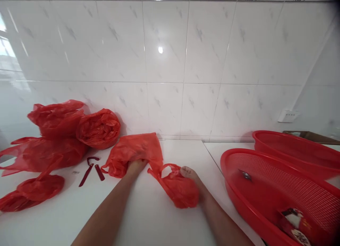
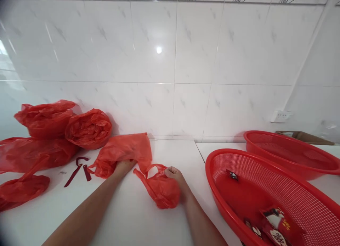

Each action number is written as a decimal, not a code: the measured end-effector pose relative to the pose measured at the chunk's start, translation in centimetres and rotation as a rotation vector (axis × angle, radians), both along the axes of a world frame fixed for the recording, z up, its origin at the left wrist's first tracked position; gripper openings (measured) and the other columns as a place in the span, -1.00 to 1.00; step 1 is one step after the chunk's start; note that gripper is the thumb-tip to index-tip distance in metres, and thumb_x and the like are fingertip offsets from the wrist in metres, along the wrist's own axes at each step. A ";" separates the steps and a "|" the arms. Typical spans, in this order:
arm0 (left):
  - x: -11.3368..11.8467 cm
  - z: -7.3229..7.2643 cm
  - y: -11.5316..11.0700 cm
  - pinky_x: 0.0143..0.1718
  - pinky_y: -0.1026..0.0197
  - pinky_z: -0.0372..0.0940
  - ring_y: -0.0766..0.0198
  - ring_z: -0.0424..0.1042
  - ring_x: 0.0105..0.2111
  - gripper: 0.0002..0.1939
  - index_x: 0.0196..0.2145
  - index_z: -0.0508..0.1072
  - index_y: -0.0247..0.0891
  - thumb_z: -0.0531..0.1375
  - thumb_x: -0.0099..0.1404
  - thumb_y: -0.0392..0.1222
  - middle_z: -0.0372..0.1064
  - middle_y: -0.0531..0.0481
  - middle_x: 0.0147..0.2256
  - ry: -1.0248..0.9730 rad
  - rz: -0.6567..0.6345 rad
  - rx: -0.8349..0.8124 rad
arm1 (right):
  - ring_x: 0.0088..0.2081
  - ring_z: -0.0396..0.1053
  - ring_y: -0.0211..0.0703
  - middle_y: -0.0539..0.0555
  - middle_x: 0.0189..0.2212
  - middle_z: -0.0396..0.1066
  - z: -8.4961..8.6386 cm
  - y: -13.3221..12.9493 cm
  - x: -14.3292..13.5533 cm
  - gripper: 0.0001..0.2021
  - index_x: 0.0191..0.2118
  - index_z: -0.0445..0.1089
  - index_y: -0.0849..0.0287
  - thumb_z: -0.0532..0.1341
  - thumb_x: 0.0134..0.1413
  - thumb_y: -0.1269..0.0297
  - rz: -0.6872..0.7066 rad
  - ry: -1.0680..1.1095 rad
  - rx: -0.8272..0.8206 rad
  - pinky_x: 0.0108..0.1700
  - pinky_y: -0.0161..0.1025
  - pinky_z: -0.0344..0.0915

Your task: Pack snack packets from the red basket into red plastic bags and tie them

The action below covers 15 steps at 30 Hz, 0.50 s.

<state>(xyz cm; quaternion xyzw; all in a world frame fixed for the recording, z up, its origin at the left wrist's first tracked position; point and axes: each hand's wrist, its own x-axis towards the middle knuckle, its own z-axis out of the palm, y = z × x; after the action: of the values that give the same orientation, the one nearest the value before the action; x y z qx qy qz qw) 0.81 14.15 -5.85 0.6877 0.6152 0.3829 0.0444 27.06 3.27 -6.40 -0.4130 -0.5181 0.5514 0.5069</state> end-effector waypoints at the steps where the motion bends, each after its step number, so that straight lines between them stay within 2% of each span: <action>1: -0.2 0.2 0.1 0.03 0.05 0.12 0.01 0.26 0.00 -0.65 -0.17 0.42 -0.39 0.09 0.26 -0.04 0.40 -0.17 -0.12 0.018 0.008 0.006 | -0.44 0.41 -0.16 0.04 -0.44 0.45 0.0 -0.4 1.1 -0.67 -0.35 0.27 0.16 0.25 -0.13 0.01 -0.002 0.058 -0.036 -0.37 -0.23 0.30; 4: -0.5 0.7 0.2 -0.02 -0.07 0.11 -0.08 0.23 0.00 -0.64 -0.13 0.36 -0.54 -0.01 0.32 -0.15 0.34 -0.24 -0.13 0.082 0.050 0.043 | -0.42 0.42 -0.14 0.02 -0.39 0.45 0.1 -1.4 3.7 -0.71 -0.30 0.22 0.13 0.25 -0.22 0.22 -0.099 0.100 -0.059 -0.36 -0.20 0.33; 7: 0.1 1.0 -0.4 -0.06 -0.08 0.13 -0.07 0.29 -0.07 -0.73 -0.22 0.41 -0.46 0.00 0.27 -0.24 0.35 -0.23 -0.19 0.225 0.090 0.116 | -0.38 0.43 -0.13 0.04 -0.32 0.44 0.1 -1.7 5.0 -0.67 -0.22 0.17 0.10 0.19 -0.22 0.28 -0.241 0.106 -0.036 -0.32 -0.18 0.35; 9: 1.2 0.9 -1.5 -0.11 0.05 0.18 0.05 0.35 -0.15 -0.78 -0.29 0.44 -0.36 0.02 0.25 -0.25 0.38 -0.18 -0.23 0.279 0.000 0.138 | -0.32 0.44 -0.09 0.08 -0.26 0.44 0.0 -1.6 5.1 -0.64 -0.17 0.15 0.11 0.17 -0.18 0.26 -0.325 0.077 -0.015 -0.26 -0.14 0.37; 11: 3.0 0.6 -3.0 -0.21 0.18 0.20 0.17 0.37 -0.25 -0.76 -0.29 0.45 -0.26 -0.01 0.29 -0.19 0.41 -0.09 -0.28 0.237 -0.171 0.106 | -0.19 0.43 -0.05 0.14 -0.16 0.41 0.0 -1.4 4.7 -0.62 -0.12 0.17 0.13 0.16 -0.14 0.25 -0.397 0.035 0.006 -0.15 -0.09 0.36; 13: 5.2 0.2 -4.8 -0.30 0.22 0.21 0.22 0.37 -0.36 -0.72 -0.31 0.45 -0.20 0.00 0.30 -0.05 0.41 -0.01 -0.37 0.105 -0.304 -0.007 | -0.04 0.36 -0.03 0.15 -0.03 0.35 -0.1 -1.4 3.9 -0.57 -0.04 0.20 0.13 0.17 -0.11 0.24 -0.470 -0.056 0.054 -0.01 -0.08 0.30; 15: 7.4 -0.1 -6.4 -0.35 0.24 0.22 0.24 0.37 -0.40 -0.64 -0.29 0.45 -0.21 0.02 0.27 0.10 0.41 0.01 -0.39 -0.133 -0.412 -0.177 | 0.05 0.28 -0.05 0.12 0.10 0.25 -0.3 -1.6 2.9 -0.48 0.09 0.17 0.09 0.16 -0.06 0.24 -0.511 -0.231 0.154 0.05 -0.08 0.25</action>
<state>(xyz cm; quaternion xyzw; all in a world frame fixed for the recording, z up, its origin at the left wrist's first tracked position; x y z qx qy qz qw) 8.23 7.70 -5.99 0.7653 0.4887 0.3548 0.2226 29.93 1.63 -6.69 -0.5504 -0.4919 0.3143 0.5969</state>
